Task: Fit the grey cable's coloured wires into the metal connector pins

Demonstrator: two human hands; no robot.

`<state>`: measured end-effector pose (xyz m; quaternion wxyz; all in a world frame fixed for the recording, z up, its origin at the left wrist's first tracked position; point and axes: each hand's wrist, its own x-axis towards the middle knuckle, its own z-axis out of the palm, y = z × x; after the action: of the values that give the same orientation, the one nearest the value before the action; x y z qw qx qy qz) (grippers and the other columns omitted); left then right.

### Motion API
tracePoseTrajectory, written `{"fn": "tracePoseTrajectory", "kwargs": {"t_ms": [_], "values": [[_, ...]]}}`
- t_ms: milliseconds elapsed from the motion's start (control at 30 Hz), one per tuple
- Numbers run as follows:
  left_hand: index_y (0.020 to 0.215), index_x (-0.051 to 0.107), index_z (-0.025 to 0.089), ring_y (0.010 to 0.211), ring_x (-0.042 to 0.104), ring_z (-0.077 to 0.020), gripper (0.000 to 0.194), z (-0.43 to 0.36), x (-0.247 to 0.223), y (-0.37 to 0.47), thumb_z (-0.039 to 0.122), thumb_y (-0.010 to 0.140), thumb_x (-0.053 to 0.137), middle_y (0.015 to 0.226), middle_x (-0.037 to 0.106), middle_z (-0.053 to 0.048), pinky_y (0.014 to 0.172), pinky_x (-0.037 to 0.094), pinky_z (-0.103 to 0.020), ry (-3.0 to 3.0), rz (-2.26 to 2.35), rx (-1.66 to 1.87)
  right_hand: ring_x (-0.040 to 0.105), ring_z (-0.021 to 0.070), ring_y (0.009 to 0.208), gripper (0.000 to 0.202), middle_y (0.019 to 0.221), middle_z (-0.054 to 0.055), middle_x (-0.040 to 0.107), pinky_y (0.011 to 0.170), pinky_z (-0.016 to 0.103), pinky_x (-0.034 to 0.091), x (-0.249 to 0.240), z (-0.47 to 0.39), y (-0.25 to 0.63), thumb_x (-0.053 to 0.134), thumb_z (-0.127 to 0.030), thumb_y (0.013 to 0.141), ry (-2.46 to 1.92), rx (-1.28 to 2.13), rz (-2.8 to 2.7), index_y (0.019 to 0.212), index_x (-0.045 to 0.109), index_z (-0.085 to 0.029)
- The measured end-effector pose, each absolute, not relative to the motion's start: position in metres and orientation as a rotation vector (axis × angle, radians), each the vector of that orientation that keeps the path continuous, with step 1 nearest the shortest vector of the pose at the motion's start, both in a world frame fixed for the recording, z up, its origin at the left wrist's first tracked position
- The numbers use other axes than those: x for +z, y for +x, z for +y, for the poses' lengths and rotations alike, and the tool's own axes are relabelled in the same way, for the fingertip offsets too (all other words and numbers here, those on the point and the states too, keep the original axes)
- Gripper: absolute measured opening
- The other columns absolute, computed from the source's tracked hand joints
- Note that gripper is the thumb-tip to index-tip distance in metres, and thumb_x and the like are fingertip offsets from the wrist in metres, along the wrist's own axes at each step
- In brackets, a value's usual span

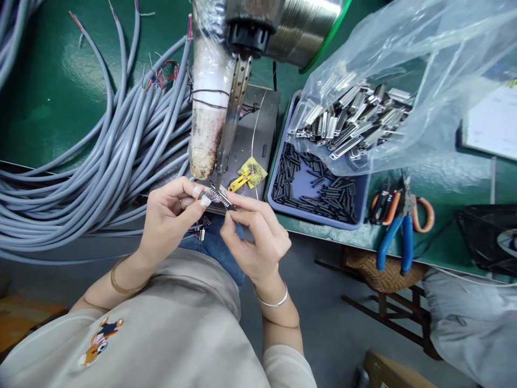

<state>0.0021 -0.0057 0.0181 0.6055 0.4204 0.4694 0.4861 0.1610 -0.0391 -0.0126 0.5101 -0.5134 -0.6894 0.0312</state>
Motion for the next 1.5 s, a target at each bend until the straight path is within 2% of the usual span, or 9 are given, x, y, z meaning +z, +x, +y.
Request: {"fn": "tracePoseTrajectory", "kwargs": {"t_ms": [167, 467, 633, 1033, 1233, 1500], "values": [[0.07, 0.064, 0.018, 0.057, 0.047, -0.0083, 0.023, -0.006, 0.016, 0.0, 0.028, 0.077, 0.083, 0.07, 0.064, 0.0, 0.052, 0.038, -0.021, 0.97, 1.082, 1.101, 0.079, 0.0194, 0.089, 0.017, 0.104, 0.001, 0.083, 0.075, 0.034, 0.063, -0.008, -0.038, 0.162, 0.076, -0.01, 0.087, -1.242, 0.197, -1.607, 0.087, 0.068, -0.025], [0.072, 0.061, 0.018, 0.058, 0.048, -0.0076, 0.019, -0.007, 0.013, 0.004, 0.022, 0.082, 0.076, 0.071, 0.063, 0.001, 0.054, 0.04, -0.019, 1.067, 1.1, 1.162, 0.08, 0.0178, 0.09, 0.019, 0.104, 0.001, 0.083, 0.08, 0.032, 0.064, -0.011, -0.036, 0.16, 0.078, -0.008, 0.086, -1.228, 0.138, -1.627, 0.091, 0.07, -0.024], [0.071, 0.057, 0.018, 0.053, 0.039, -0.0054, 0.02, -0.008, 0.01, 0.006, 0.02, 0.081, 0.075, 0.066, 0.057, 0.004, 0.049, 0.034, -0.018, 1.139, 1.144, 1.187, 0.08, 0.0168, 0.091, 0.019, 0.104, 0.002, 0.083, 0.081, 0.03, 0.065, -0.01, -0.035, 0.159, 0.078, -0.006, 0.087, -1.232, 0.105, -1.647, 0.092, 0.071, -0.023], [0.071, 0.063, 0.018, 0.057, 0.049, -0.0078, 0.014, -0.004, 0.017, 0.006, 0.016, 0.082, 0.072, 0.065, 0.062, 0.002, 0.054, 0.042, -0.018, 1.222, 1.146, 1.281, 0.08, 0.0185, 0.093, 0.023, 0.108, 0.001, 0.082, 0.081, 0.033, 0.067, -0.007, -0.035, 0.159, 0.08, -0.006, 0.085, -1.253, 0.046, -1.686, 0.096, 0.072, -0.026], [0.069, 0.061, 0.018, 0.057, 0.047, -0.0074, 0.017, -0.002, 0.016, 0.003, 0.02, 0.079, 0.075, 0.067, 0.061, 0.002, 0.052, 0.04, -0.018, 1.153, 1.133, 1.179, 0.08, 0.017, 0.088, 0.019, 0.111, 0.002, 0.083, 0.074, 0.03, 0.066, -0.011, -0.039, 0.158, 0.077, -0.009, 0.088, -1.24, 0.01, -1.701, 0.093, 0.068, -0.025], [0.067, 0.057, 0.018, 0.054, 0.042, -0.0064, 0.019, -0.006, 0.017, 0.005, 0.02, 0.077, 0.073, 0.063, 0.056, 0.003, 0.049, 0.037, -0.018, 1.125, 1.186, 1.149, 0.081, 0.0174, 0.088, 0.019, 0.105, 0.002, 0.084, 0.075, 0.03, 0.066, -0.009, -0.038, 0.158, 0.078, -0.009, 0.088, -1.267, 0.032, -1.669, 0.092, 0.067, -0.024]]}}
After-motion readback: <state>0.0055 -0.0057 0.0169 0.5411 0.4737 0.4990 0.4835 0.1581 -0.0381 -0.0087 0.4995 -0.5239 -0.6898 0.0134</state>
